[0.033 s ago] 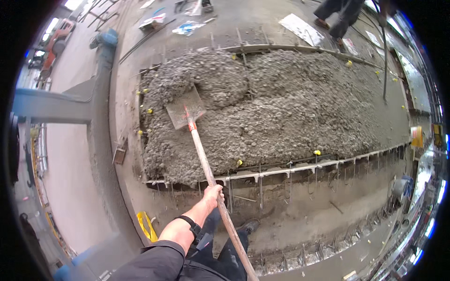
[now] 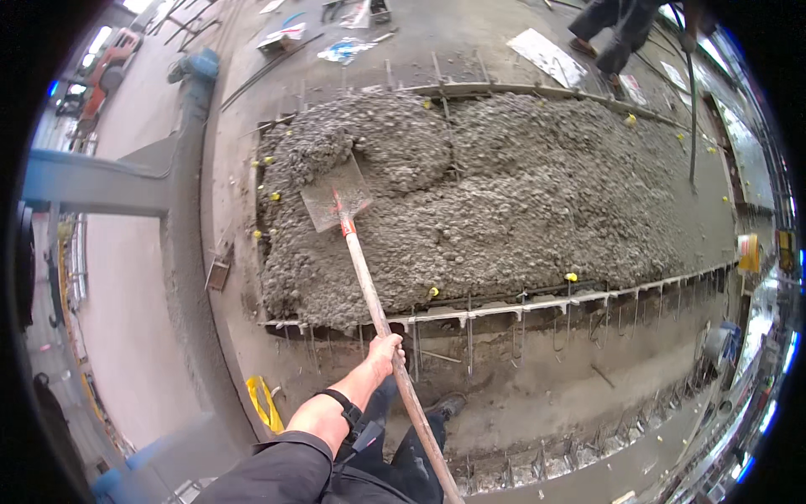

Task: Pour and level wet concrete into a reinforced rebar mold using a chute controller and a shovel.

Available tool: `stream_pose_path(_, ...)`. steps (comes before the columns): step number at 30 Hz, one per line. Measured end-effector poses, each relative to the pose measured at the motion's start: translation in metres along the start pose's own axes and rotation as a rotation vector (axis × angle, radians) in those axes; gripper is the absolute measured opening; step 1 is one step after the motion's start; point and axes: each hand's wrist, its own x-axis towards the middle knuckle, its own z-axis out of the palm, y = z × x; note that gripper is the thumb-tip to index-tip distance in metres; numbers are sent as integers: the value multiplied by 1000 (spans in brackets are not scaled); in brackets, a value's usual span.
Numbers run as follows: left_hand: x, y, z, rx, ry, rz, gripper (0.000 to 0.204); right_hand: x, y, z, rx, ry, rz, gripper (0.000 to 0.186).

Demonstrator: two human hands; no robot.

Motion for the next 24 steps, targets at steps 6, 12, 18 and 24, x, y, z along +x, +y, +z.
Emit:
stream_pose_path(6, -89, 0, -34, -78, 212, 84, 24, 5, 60, -7, -93, 1, -86, 31)
stream_pose_path(12, -147, -10, -86, 33, 522, 273, 29, 7, 9, -105, -1, 50, -21, 26)
stream_pose_path(18, -115, 21, -104, -398, 259, 113, 28, 53, -22, -83, -387, -2, -89, 29)
stream_pose_path(24, -143, 36, -109, -440, 170, 86, 21, 33, -42, -113, -278, -88, -122, 29)
